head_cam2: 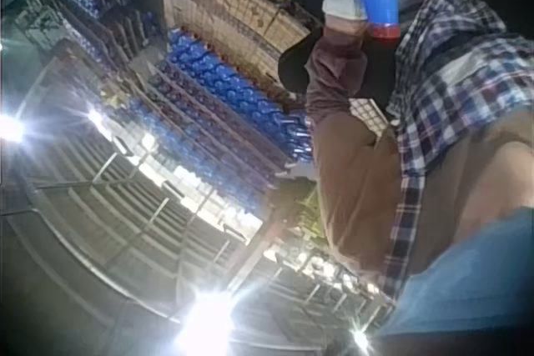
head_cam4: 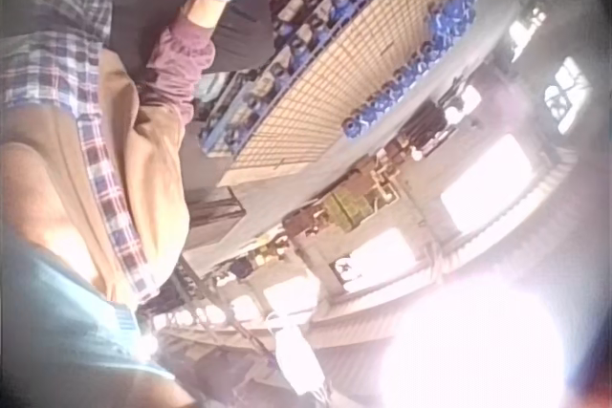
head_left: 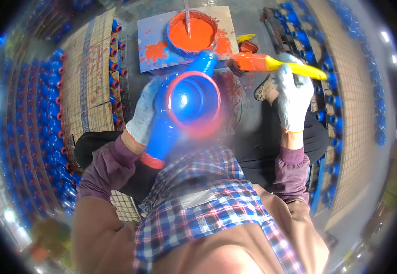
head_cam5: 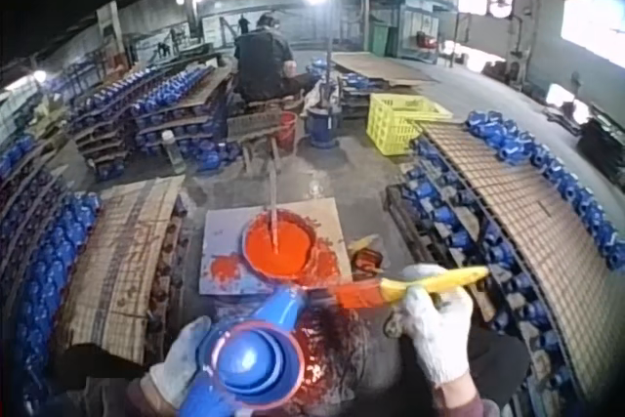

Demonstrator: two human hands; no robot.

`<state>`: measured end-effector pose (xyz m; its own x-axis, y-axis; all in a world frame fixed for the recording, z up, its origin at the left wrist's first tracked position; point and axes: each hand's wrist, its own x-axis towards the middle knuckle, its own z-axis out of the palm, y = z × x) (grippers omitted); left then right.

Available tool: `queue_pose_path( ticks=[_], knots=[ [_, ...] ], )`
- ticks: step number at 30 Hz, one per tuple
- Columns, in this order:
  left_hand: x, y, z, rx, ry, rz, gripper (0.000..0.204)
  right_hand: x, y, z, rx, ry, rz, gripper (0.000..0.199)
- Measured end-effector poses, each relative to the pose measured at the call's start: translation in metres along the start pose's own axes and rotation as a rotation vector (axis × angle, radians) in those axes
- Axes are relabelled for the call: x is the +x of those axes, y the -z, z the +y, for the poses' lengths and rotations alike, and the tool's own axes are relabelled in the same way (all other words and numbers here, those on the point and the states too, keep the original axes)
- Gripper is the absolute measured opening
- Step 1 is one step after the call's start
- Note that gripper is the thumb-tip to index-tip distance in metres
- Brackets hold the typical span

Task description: Painting blue industrial parts with red paint using a brush and a spray can.

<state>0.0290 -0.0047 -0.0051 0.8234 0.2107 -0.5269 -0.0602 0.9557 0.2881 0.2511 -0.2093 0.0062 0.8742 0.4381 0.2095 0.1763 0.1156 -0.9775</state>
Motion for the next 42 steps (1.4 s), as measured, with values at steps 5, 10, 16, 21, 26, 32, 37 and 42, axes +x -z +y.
queue_pose_path(
  ticks=[5,10,16,21,26,32,37,42],
  knots=[
    [0.018,0.005,0.006,0.891,0.004,-0.163,0.058,0.044,-0.027,0.015,-0.435,0.194,-0.167,0.029],
    [0.021,-0.022,0.003,1.848,-0.135,-0.184,0.068,0.070,-0.047,0.055,-0.705,0.179,-0.425,0.048],
    [0.013,-0.041,-0.010,2.674,-0.602,-0.311,0.067,0.051,-0.064,0.069,-0.769,0.130,-0.532,0.051],
    [0.007,-0.048,-0.008,2.747,-0.614,-0.354,0.068,0.026,-0.057,0.031,-0.658,0.499,-0.423,0.033],
    [0.019,-0.024,0.009,2.387,-0.618,-0.311,0.072,0.003,-0.049,0.019,-0.600,0.534,-0.379,0.022],
    [0.023,-0.003,0.013,1.793,-0.143,-0.107,0.071,-0.024,-0.036,0.038,-0.327,0.527,-0.248,0.019],
    [-0.001,0.019,-0.010,1.487,-0.430,-0.303,0.065,-0.040,-0.023,0.031,0.051,0.166,-0.248,0.020],
    [0.003,0.057,-0.047,0.235,0.027,-0.179,0.066,-0.049,-0.021,0.047,0.117,0.054,-0.130,0.023]
  ],
)
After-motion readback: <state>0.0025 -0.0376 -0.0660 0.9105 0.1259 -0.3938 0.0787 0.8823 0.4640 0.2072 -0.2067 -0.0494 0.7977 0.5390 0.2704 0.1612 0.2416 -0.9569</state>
